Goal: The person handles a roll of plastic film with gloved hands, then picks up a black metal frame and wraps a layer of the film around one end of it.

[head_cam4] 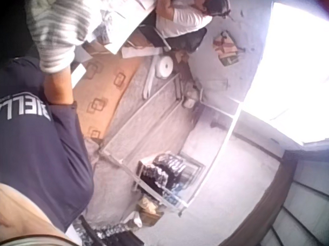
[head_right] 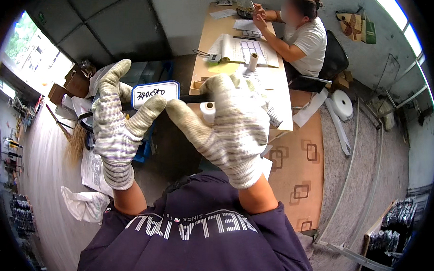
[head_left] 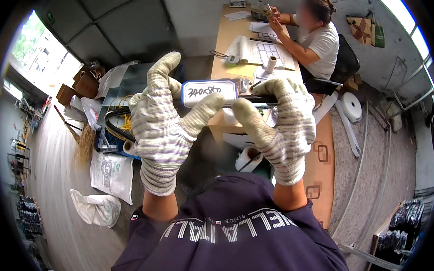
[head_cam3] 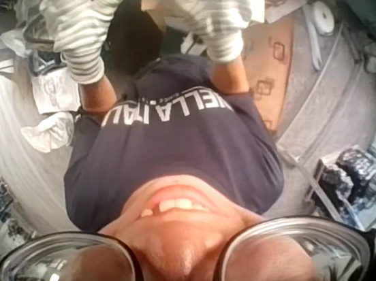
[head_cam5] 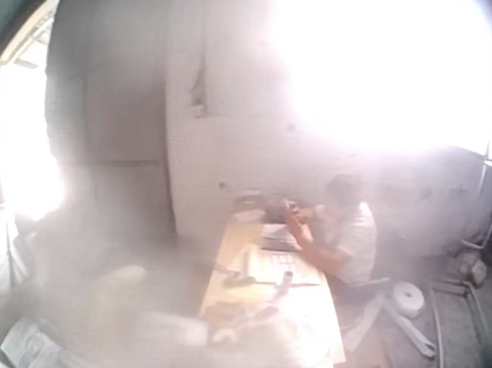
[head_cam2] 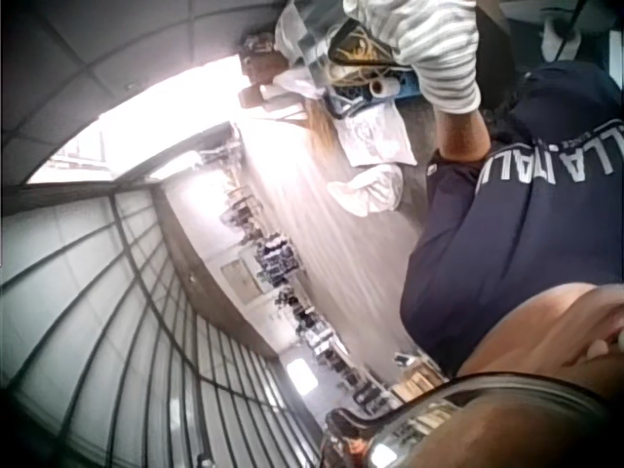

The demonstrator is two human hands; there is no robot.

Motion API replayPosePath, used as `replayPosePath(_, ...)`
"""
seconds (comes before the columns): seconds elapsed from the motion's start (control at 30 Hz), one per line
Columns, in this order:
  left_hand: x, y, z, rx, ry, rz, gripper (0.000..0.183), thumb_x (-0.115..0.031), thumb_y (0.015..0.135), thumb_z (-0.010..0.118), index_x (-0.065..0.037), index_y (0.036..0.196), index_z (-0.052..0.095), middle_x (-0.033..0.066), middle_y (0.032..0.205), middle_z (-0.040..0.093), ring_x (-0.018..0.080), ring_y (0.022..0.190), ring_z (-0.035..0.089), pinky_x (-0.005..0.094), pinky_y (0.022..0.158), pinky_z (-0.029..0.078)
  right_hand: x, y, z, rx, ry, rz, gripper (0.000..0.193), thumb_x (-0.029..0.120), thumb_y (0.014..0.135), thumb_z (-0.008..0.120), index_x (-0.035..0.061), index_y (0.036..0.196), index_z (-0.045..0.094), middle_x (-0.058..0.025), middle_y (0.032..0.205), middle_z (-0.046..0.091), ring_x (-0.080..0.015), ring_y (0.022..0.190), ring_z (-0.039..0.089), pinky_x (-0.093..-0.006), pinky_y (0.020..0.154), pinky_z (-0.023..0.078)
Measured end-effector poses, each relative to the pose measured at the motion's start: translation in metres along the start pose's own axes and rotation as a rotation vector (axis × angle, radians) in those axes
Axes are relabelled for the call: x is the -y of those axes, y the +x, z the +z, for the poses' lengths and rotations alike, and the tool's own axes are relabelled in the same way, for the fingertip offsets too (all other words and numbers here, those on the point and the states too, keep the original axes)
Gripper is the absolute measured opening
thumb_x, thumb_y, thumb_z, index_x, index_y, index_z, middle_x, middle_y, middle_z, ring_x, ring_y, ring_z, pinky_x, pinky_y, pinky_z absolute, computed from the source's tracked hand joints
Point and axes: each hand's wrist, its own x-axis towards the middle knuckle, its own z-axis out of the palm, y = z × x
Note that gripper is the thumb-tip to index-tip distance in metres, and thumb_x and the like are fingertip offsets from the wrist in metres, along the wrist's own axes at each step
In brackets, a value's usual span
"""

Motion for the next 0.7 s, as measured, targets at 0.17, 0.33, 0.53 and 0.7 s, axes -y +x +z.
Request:
replayPosePath(0.17,0.000,-0.001,0.001,-0.031,0.038,0.054,0.068,-0.034,0.062,0.080,-0.004,0.116,0.050,0.0013,0.070,0.053,0.0127,0.062,0.054,0.0271,0.060,0.047,-0.006,0.007,0.010,-0.084,-0.120,-0.203,0.040,0.036,0.062,0.079,0.0049,0.071,0.056,-0.0079,0.061,0.054,-0.0227,0.053,0.054,-0.0306,0.050,0.043)
replayPosePath(0.33,-0.004,-0.003,-0.001,-0.029,0.056,0.053,0.069,-0.033,0.064,0.078,-0.004,0.119,0.048,0.0009,0.066,0.051,0.0126,0.060,0.053,0.0277,0.059,0.046,-0.004,0.007,0.008,-0.021,-0.060,-0.117,0.037,0.031,0.063,0.079,0.0044,0.069,0.055,-0.0075,0.058,0.052,-0.0211,0.049,0.052,-0.0298,0.048,0.042)
replayPosePath(0.53,-0.006,-0.006,-0.007,-0.002,0.049,0.035,0.073,-0.031,0.065,0.078,-0.005,0.124,0.045,0.0002,0.064,0.050,0.0121,0.057,0.052,0.0276,0.062,0.045,-0.004,0.006,0.001,0.074,-0.026,-0.042,0.036,0.035,0.067,0.075,0.0049,0.074,0.056,-0.0060,0.061,0.053,-0.0212,0.055,0.054,-0.0316,0.052,0.043)
replayPosePath(0.7,-0.001,-0.010,-0.013,-0.010,-0.005,0.014,0.070,-0.029,0.068,0.077,-0.003,0.124,0.044,0.0020,0.068,0.054,0.0115,0.060,0.054,0.0266,0.063,0.046,-0.006,0.006,-0.002,0.078,-0.018,-0.089,0.034,0.033,0.068,0.074,0.0048,0.073,0.056,-0.0069,0.064,0.054,-0.0218,0.059,0.054,-0.0318,0.054,0.043)
